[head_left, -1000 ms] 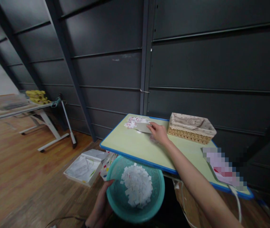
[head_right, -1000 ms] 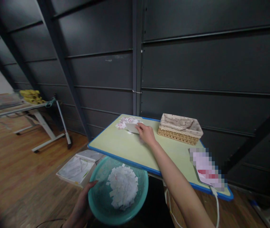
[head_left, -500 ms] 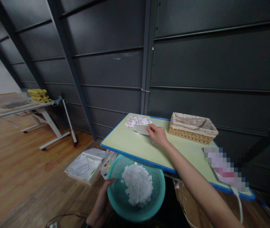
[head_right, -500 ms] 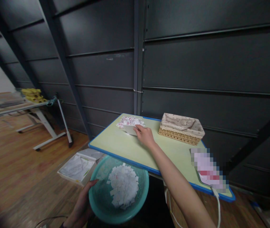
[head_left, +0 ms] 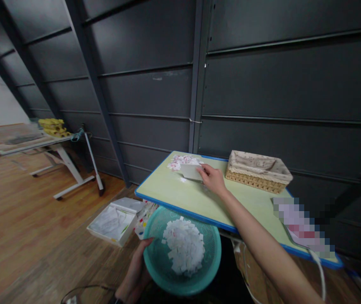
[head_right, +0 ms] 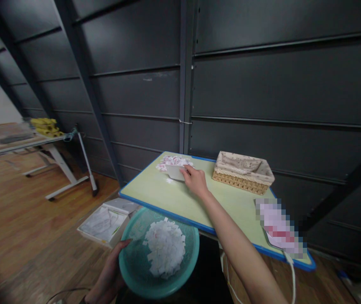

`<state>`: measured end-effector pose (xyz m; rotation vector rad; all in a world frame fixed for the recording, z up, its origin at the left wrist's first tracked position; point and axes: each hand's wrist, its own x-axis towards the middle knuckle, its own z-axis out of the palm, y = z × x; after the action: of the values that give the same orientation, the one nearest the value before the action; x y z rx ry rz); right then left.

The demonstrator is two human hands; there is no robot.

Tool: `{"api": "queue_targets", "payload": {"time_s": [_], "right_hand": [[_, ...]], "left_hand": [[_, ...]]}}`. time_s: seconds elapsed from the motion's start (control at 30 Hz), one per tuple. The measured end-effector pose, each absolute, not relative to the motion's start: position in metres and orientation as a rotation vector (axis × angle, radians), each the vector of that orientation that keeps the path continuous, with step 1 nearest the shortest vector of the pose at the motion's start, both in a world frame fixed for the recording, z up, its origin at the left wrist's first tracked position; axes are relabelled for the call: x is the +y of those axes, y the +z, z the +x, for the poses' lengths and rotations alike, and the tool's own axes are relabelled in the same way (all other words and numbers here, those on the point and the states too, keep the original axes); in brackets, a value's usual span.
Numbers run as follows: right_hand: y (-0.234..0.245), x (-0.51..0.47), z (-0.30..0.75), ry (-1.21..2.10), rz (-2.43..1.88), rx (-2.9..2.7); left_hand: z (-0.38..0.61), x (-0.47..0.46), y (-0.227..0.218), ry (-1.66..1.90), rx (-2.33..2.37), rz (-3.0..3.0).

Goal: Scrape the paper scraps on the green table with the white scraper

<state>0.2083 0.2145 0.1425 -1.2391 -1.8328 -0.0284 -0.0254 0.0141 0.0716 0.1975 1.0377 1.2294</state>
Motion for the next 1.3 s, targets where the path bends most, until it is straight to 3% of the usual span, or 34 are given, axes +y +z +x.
{"api": "queue_targets", "payload": {"time_s": [0.6, 1.3], "right_hand": [[0.154, 0.205, 0.217, -0.211, -1.359, -1.777], [0.151, 0.209, 0.212, 0.086, -1.267, -1.709]], "left_hand": [[-0.026, 0.018, 0.067, 1.240, 1.045, 0.195], [-0.029, 0.017, 0.065, 1.215, 1.025, 0.178]]}}
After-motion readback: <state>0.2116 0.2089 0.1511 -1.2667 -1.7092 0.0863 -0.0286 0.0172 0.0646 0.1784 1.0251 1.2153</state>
